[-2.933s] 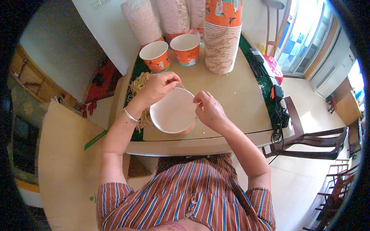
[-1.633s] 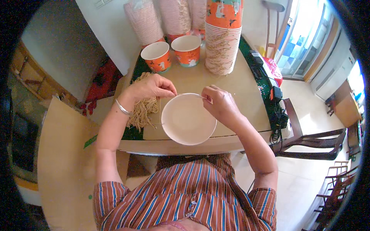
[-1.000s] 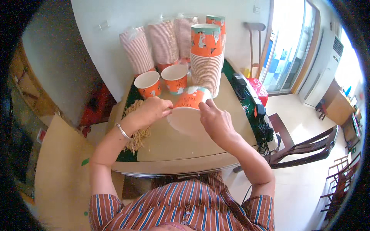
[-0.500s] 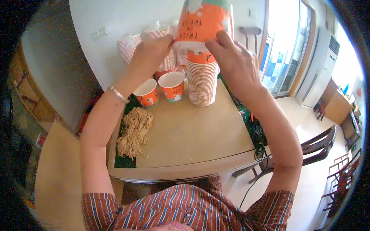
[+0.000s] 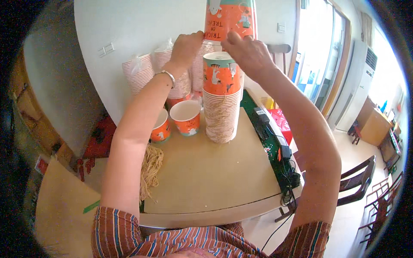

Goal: Attaching thin strings to the rim of paper Halloween buckets.

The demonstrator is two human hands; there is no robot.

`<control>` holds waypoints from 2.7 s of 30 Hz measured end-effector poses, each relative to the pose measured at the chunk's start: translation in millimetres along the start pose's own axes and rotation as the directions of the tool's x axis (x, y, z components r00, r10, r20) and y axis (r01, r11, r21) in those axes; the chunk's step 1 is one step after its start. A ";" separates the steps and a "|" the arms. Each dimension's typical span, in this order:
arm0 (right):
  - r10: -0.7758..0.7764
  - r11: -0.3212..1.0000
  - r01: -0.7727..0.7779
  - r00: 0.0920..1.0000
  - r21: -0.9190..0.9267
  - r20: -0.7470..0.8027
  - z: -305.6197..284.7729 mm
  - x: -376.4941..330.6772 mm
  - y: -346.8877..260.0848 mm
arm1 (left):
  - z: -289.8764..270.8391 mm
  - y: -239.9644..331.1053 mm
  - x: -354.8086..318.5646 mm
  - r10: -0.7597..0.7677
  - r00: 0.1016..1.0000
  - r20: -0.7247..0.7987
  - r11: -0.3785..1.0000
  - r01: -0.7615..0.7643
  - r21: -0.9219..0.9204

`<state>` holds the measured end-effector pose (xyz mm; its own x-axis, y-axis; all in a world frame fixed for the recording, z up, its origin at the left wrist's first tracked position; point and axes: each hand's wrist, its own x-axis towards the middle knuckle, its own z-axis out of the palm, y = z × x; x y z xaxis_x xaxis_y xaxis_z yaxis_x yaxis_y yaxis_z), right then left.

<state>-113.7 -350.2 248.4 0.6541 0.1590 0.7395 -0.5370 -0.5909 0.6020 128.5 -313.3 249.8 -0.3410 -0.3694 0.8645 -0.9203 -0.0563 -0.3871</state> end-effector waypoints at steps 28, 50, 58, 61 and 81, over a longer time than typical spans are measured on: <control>0.016 0.999 -0.010 0.985 -0.038 0.174 109.8 22.5 -87.6 | 135.4 -24.4 -89.4 -0.259 0.966 0.002 0.804 0.216 -0.554; 0.601 0.540 -0.701 0.708 0.465 0.370 116.9 -109.0 -70.6 | 140.8 6.7 -119.1 -0.445 0.885 0.138 0.767 0.456 -0.451; 0.529 0.661 -0.624 0.782 0.417 0.330 120.8 -113.4 -80.3 | 134.3 -7.5 -141.8 -0.275 0.943 0.187 0.852 0.329 -0.407; 0.468 0.748 -0.551 0.833 0.370 0.295 120.2 -118.1 -77.9 | 137.8 2.0 -148.5 -0.135 0.981 0.140 0.964 0.163 -0.211; 0.556 0.441 -0.536 0.793 0.720 0.250 127.6 -58.1 -27.4 | 156.1 -1.4 -158.5 -0.148 0.967 0.208 0.960 0.191 -0.203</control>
<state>-69.0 -444.1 150.6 0.3526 -0.4002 0.8459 -0.2039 -0.9151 -0.3479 213.7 -399.5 63.2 -0.1533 -0.5417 0.8265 -0.9879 0.0637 -0.1415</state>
